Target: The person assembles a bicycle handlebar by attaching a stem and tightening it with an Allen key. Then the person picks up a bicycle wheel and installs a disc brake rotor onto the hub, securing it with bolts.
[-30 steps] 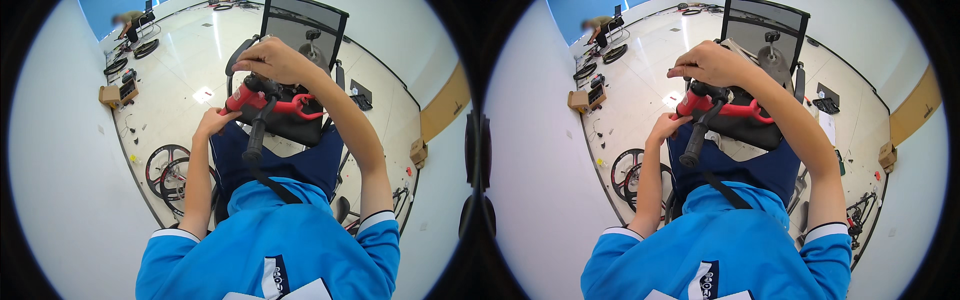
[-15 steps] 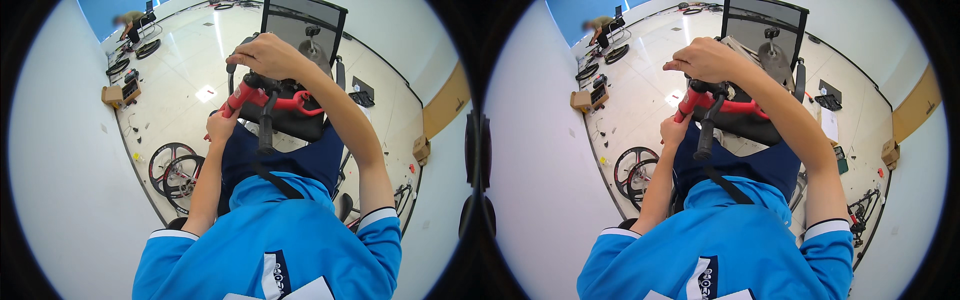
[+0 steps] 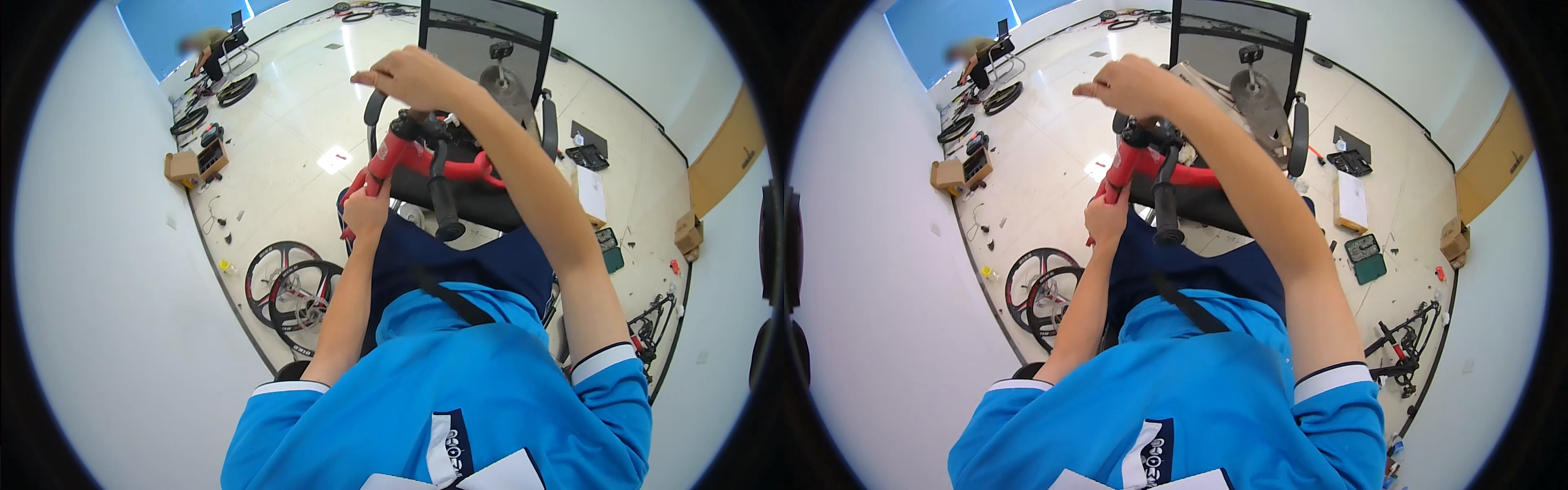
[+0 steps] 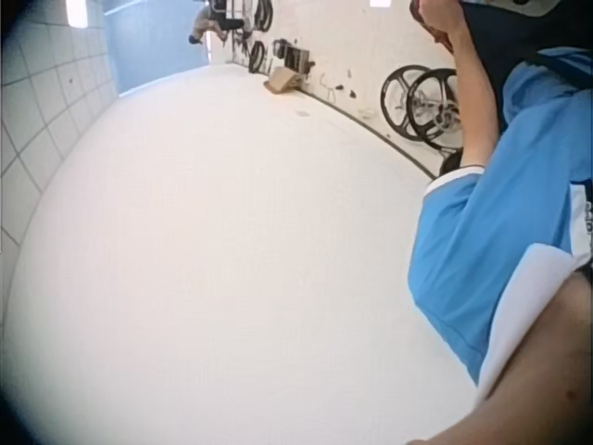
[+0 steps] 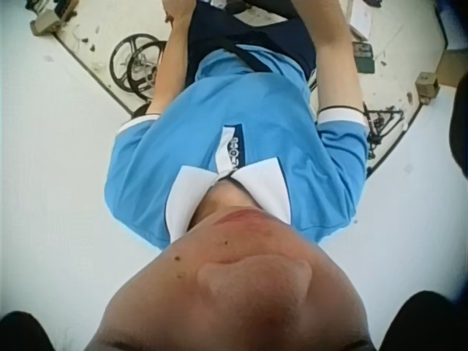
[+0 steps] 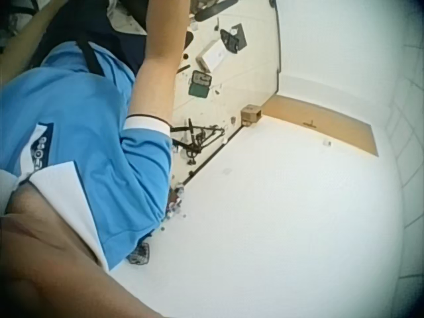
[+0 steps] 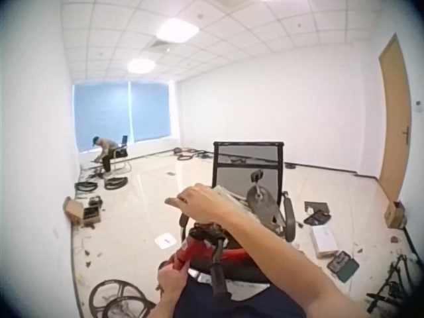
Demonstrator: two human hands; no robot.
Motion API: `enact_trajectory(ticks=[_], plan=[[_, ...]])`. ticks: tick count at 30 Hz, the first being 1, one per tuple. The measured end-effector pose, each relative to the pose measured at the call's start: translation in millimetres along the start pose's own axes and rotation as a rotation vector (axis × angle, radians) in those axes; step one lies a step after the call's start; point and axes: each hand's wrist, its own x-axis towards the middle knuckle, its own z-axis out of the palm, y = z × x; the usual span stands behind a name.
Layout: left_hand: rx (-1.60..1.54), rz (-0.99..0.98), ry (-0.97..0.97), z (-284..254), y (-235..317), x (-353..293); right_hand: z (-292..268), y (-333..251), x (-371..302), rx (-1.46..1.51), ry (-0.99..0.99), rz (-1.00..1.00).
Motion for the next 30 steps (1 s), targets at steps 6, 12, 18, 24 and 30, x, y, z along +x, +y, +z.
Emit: enact_trajectory(ticks=[6,12,18,24,30], plan=[[-0.130,-0.025,-0.202,-16,11,9,17,4,-14,0.022,-0.029,-0.049],[-0.188,-0.043,-0.151,-15,8,13,-3,0,-15,0.126,0.285,-0.085],[-0.070,-0.120,-0.201,-13,9,14,-50,61,-50,0.197,0.390,0.145],[-0.139,-0.104,-0.215,-7,15,9,134,178,-249,0.001,-0.100,0.438],[-0.121,-0.127,-0.249,-16,10,13,213,194,-287,-0.274,-0.321,0.537]])
